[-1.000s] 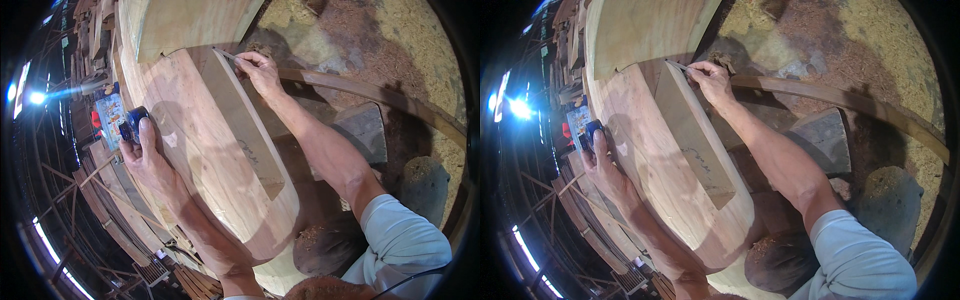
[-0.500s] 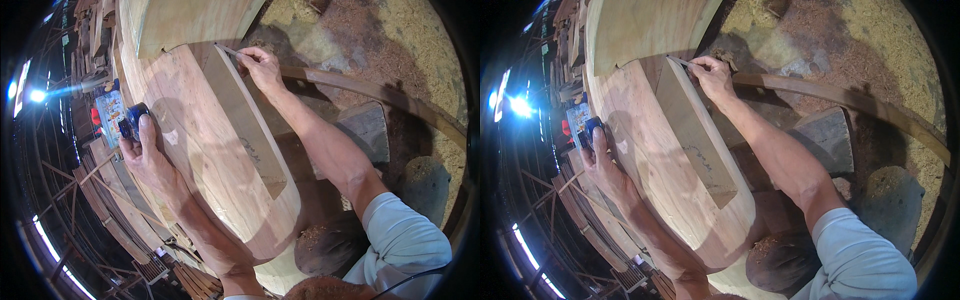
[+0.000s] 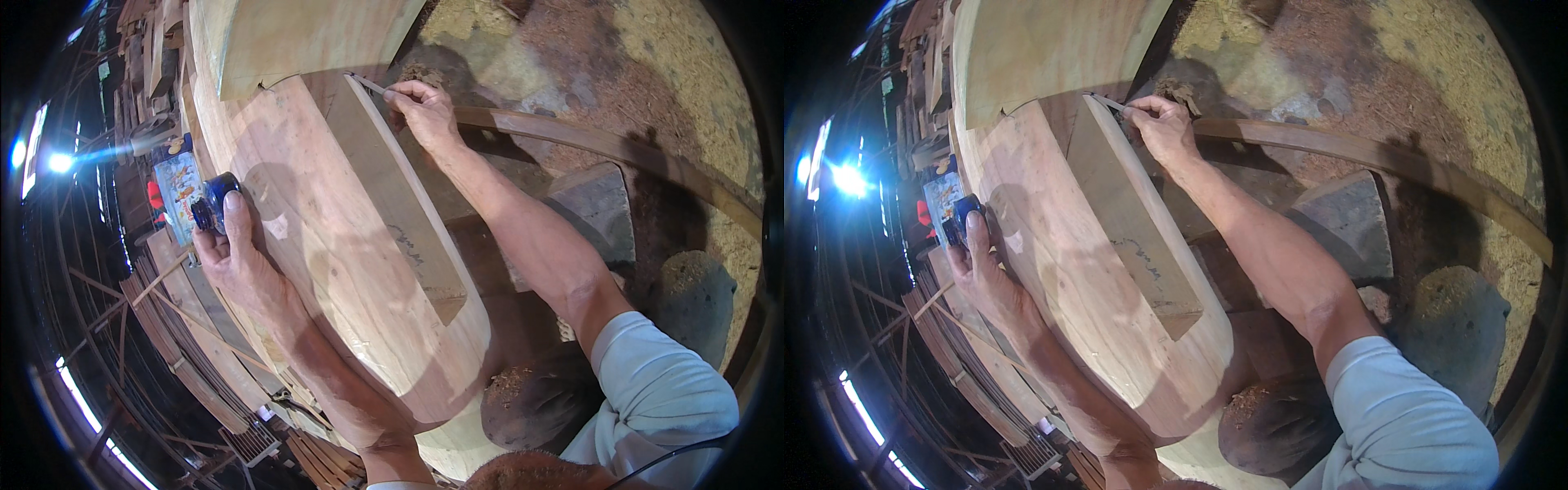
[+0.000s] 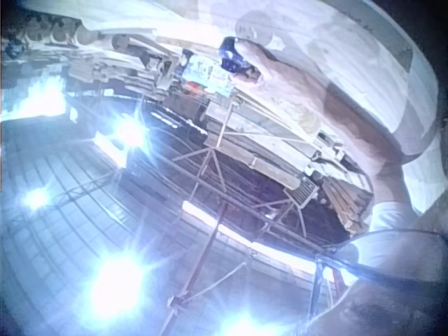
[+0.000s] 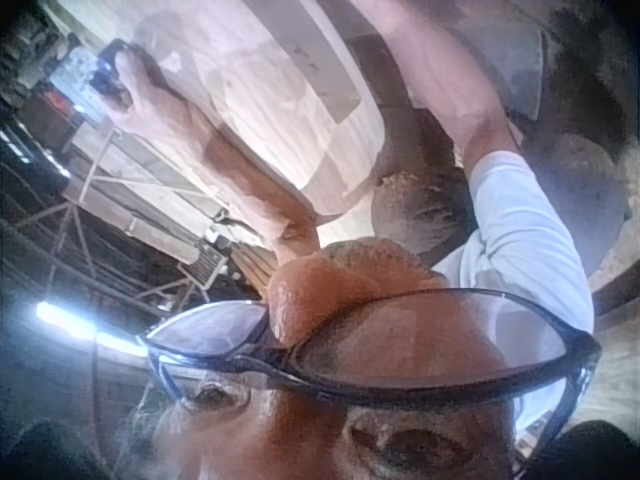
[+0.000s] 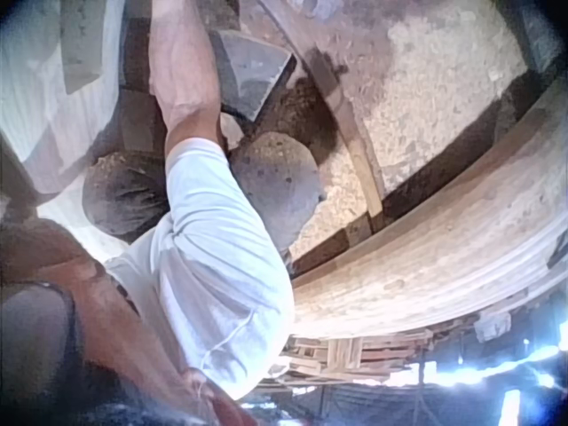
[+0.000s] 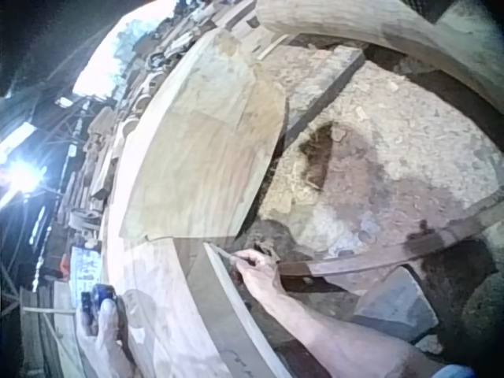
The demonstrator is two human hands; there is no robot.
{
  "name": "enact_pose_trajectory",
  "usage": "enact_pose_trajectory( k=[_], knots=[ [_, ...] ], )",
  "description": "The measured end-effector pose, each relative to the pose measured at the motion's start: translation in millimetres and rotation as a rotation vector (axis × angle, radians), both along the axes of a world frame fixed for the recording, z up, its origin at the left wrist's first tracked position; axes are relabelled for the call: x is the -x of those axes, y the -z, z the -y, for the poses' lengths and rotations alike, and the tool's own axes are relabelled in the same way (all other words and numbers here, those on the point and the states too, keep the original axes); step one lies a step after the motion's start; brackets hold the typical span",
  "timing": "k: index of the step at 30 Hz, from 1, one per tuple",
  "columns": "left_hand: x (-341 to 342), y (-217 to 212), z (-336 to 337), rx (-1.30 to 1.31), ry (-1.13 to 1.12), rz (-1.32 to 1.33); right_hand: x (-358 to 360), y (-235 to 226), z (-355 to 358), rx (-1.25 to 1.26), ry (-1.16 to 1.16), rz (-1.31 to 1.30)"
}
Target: The person applies glue from a small blue bottle to the edges and joints of a large wooden structure using a small stick. They repeatedly dip the stick into the bottle and spread the glue along seams and into notches on the wood.
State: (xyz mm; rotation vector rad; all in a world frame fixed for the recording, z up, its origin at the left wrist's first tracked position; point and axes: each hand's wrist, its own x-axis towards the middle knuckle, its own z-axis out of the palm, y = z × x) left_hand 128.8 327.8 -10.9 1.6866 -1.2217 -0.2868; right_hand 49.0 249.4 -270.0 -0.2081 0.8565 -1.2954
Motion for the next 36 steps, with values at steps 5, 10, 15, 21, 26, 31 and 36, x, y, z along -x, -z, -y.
enact_pose_trajectory(
  k=[5,10,15,21,26,31,36],
  knots=[
    [-1.4,-0.2,0.2,-0.007,-0.014,-0.001,2.1,-0.8,-3.6,-0.058,-0.014,0.092],
    [-0.3,-0.3,-0.4,-0.02,-0.042,0.037,6.5,-5.3,-7.7,-0.098,-0.052,0.12],
    [-2.1,-0.5,-0.6,-0.028,-0.035,0.047,6.5,-2.7,-8.6,-0.129,-0.082,0.152],
    [2.2,0.1,0.2,-0.001,-0.009,0.036,5.4,2.1,-9.0,-0.127,-0.115,0.169],
    [5.1,0.1,0.4,-0.006,0.001,0.043,4.5,5.5,-8.7,-0.13,-0.111,0.178],
    [0.4,2.9,-0.8,-0.018,-0.035,0.058,9.0,2.7,-14.8,-0.183,-0.068,0.177],
    [3.4,-1.0,-1.8,-0.014,-0.01,0.075,15.4,-11.4,-23.4,-0.155,-0.035,0.164]
  ],
)
